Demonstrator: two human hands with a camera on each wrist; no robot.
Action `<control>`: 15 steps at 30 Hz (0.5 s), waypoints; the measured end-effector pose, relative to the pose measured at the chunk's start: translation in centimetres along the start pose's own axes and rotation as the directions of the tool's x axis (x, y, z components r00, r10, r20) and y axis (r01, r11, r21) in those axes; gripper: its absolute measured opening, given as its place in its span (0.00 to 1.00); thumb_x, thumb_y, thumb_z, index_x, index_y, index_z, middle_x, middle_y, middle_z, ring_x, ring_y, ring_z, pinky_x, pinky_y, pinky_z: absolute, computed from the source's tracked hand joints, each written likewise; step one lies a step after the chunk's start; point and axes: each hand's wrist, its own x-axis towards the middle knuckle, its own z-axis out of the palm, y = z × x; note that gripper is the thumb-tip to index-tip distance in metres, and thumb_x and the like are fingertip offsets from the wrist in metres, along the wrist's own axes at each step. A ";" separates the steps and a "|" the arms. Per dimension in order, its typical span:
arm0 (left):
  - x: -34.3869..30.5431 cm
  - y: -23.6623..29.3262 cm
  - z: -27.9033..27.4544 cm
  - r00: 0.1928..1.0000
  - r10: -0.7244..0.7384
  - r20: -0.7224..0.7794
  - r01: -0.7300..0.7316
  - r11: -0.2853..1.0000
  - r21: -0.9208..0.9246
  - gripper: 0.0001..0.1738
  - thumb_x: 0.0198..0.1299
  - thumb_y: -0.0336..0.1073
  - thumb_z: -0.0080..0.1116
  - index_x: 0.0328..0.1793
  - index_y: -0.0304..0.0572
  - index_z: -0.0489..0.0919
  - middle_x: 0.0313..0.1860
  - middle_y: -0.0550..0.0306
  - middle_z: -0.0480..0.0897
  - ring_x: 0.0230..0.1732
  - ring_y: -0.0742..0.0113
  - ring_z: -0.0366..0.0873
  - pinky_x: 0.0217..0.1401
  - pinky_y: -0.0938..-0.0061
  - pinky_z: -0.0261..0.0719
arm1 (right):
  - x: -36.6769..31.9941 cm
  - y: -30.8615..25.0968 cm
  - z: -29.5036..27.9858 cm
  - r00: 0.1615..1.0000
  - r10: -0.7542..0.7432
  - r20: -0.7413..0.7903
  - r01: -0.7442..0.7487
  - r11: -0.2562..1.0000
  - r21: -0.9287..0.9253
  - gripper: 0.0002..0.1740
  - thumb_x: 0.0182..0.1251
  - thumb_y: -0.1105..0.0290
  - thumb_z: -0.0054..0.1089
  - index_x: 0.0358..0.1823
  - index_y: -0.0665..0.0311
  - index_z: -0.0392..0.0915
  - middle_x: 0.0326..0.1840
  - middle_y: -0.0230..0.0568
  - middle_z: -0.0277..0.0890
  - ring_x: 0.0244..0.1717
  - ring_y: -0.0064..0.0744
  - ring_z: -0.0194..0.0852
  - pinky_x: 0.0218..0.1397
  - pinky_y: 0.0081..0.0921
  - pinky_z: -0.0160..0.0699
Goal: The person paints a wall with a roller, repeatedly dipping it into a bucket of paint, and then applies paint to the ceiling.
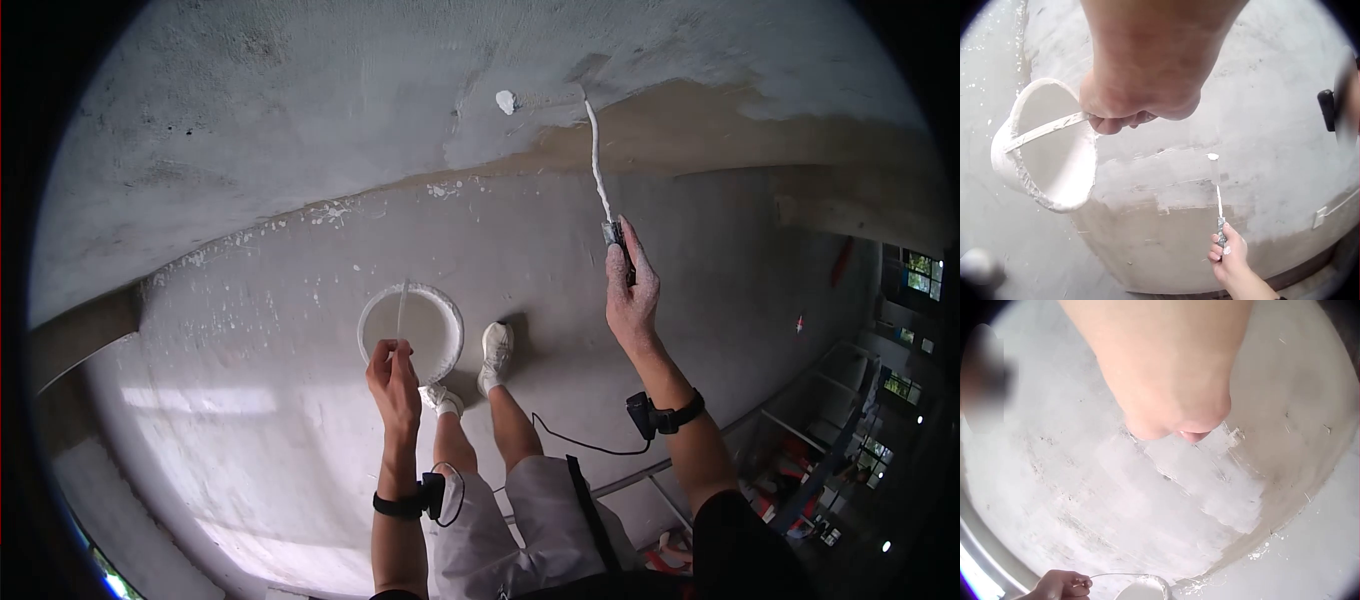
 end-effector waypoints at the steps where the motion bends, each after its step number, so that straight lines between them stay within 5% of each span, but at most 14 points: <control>1: 0.1 -0.1 -0.1 1.000 0.002 0.004 -0.002 1.000 -0.002 0.13 0.68 0.37 0.53 0.31 0.37 0.73 0.13 0.68 0.63 0.14 0.82 0.55 0.18 0.78 0.50 | 0.5 0.3 0.0 0.999 -0.007 -0.041 0.008 0.999 0.031 0.24 0.78 0.69 0.50 0.69 0.74 0.67 0.50 0.48 0.82 0.45 0.24 0.77 0.48 0.22 0.77; 3: 0.2 -0.2 -0.4 1.000 -0.022 0.008 0.022 1.000 -0.008 0.13 0.68 0.37 0.53 0.31 0.38 0.73 0.14 0.68 0.63 0.14 0.81 0.55 0.18 0.78 0.50 | 1.2 0.5 0.4 0.993 -0.022 -0.113 0.028 0.998 0.055 0.24 0.79 0.69 0.48 0.69 0.77 0.66 0.56 0.51 0.79 0.51 0.26 0.75 0.55 0.23 0.74; 9: -0.1 -0.1 -1.2 0.998 -0.054 0.040 0.054 0.998 0.011 0.15 0.69 0.40 0.53 0.33 0.34 0.74 0.15 0.67 0.64 0.18 0.82 0.56 0.21 0.78 0.51 | 1.4 -0.2 1.3 0.962 0.006 -0.273 0.020 0.996 0.090 0.25 0.79 0.68 0.48 0.70 0.77 0.64 0.57 0.51 0.79 0.52 0.27 0.75 0.56 0.23 0.73; 15: -0.1 -0.2 -1.8 0.996 -0.054 0.070 0.054 0.999 -0.001 0.15 0.69 0.40 0.53 0.34 0.34 0.75 0.15 0.68 0.64 0.18 0.82 0.56 0.21 0.79 0.51 | 1.6 0.3 1.9 0.967 0.104 -0.233 -0.076 0.989 0.127 0.25 0.79 0.68 0.48 0.71 0.77 0.63 0.60 0.48 0.78 0.53 0.26 0.75 0.58 0.23 0.74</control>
